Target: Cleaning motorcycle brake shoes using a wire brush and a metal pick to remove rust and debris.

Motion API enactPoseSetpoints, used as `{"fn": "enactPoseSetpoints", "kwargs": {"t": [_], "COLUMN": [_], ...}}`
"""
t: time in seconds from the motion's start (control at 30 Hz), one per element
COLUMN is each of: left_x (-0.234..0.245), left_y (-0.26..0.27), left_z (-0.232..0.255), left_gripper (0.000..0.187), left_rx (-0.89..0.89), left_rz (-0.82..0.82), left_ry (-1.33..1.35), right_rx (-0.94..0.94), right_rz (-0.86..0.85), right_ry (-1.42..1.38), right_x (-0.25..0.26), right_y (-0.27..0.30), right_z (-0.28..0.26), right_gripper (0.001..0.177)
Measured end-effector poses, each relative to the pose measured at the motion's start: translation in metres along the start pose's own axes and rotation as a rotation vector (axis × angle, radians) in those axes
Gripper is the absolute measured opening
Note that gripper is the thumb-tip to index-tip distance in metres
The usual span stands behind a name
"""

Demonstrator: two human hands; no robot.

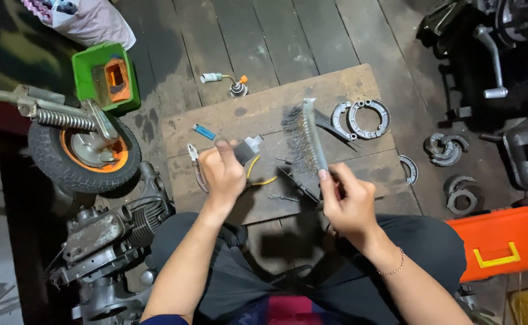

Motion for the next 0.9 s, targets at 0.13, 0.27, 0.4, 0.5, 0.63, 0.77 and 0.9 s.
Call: {"fn": "enactPoseSetpoints", "kwargs": {"t": [0.13, 0.27, 0.4, 0.5, 0.63, 0.77, 0.9], "left_x": [-0.001, 0.002, 0.000, 0.012, 0.005, 0.015, -0.010], "left_y": [0.005, -0.001, -0.003, -0.006, -0.004, -0.005, 0.005], "left_z": [-0.019, 0.003, 0.008, 0.000, 0.014, 0.013, 0.022], "left_gripper": [0.072, 0.066, 0.056, 0.049, 0.042, 0.039, 0.021], "left_rx": [-0.033, -0.082, -0.215, -0.223, -0.247, -0.255, -0.297], "left_rz": [0.005, 0.015, 0.045, 0.050, 0.020, 0.069, -0.018], "left_ry": [-0.027, -0.085, -0.240, -0.245, -0.253, -0.316, -0.341], "right_rx": [0.041, 0.124, 0.171, 0.189, 0.210, 0.227, 0.213], "right_rz": [-0.056, -0.111, -0.121, -0.100, -0.120, -0.109, -0.075], "right_ry": [0.065, 0.159, 0.197, 0.176, 0.196, 0.230, 0.188], "right_x": [-0.007, -0.017, -0.018, -0.021, -0.019, -0.019, -0.014], "right_y": [0.006, 0.012, 0.010, 0.010, 0.009, 0.011, 0.007], "right_z": [-0.009, -0.010, -0.014, -0.016, -0.015, -0.026, -0.027], "right_gripper": [0.014, 0.009, 0.009, 0.009, 0.011, 0.008, 0.006]}}
Point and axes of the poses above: each hand's wrist, its own y-axis away from the middle knuckle, its own x-axis out of the back of the hand, z = x × y, the point moved 8 cm from there along -y, towards the middle knuckle, and after that the axes turned 8 degrees about -z, right-handed, at the moved point
